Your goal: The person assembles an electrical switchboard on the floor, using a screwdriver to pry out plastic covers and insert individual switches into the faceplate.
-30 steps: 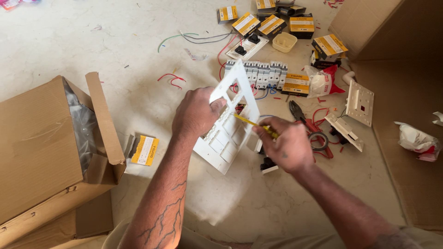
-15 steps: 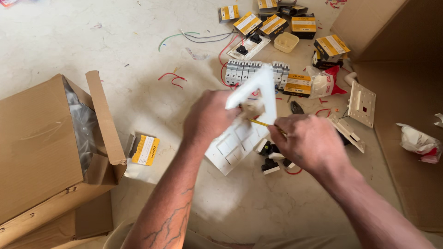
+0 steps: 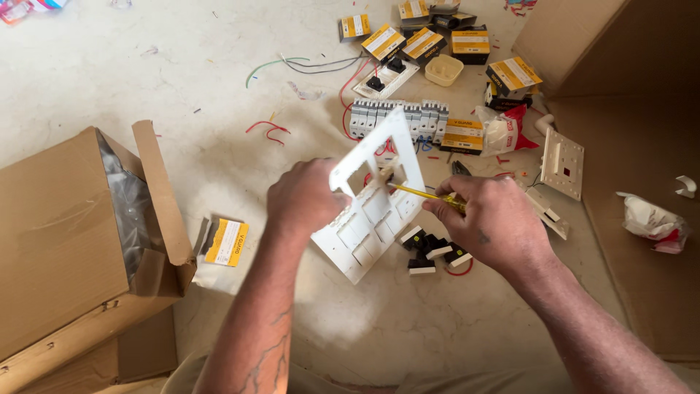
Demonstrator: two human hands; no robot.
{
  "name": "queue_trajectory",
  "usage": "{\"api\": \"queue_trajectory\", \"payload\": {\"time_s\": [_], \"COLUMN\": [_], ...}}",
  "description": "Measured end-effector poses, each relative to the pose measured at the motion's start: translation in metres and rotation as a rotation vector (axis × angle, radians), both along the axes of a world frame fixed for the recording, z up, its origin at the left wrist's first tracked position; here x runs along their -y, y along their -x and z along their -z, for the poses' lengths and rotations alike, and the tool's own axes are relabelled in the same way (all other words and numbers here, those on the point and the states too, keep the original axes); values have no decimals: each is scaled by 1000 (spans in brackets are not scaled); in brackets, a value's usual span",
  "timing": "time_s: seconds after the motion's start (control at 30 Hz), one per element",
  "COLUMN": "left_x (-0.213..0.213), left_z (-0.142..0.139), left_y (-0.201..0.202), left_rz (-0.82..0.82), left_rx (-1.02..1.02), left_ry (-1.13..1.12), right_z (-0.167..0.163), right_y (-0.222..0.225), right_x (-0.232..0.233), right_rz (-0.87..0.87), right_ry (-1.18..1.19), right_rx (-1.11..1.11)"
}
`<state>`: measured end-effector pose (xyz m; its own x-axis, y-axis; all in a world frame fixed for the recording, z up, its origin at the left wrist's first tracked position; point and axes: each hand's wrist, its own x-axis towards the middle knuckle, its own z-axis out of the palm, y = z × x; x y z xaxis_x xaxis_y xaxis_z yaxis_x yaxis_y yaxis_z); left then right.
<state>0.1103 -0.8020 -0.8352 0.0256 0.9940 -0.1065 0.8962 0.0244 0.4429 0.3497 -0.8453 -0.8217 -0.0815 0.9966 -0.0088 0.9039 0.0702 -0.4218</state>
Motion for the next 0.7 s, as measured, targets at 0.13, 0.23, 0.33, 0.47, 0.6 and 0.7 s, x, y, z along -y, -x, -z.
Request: {"api": "queue_trajectory", "payload": {"time_s": [0.13,0.23,0.33,0.47,0.6,0.7], "left_x": [-2,-5,-6,-6,-7,-7], "left_z": [6,11,12,12,14,16], "left_y": [11,10,9,8,8,8], "left_rz": [-53,-83,-103,-109,-78,-46], "left_rx": [44,36,36,28,18,12], "left_ry": [92,51,53,63,13,-31], "right_z": [2,7,12,22,35,42], "right_y": [7,15,20,20,20,21], "right_x": [3,7,7,2,1,3], "right_rz": [-87,-111,-33,-11,-47,-51], "right_ry": [-19,11,97,9,-117,-122], "right_rx": [-169,-191,-146,-97,-169,-224]}}
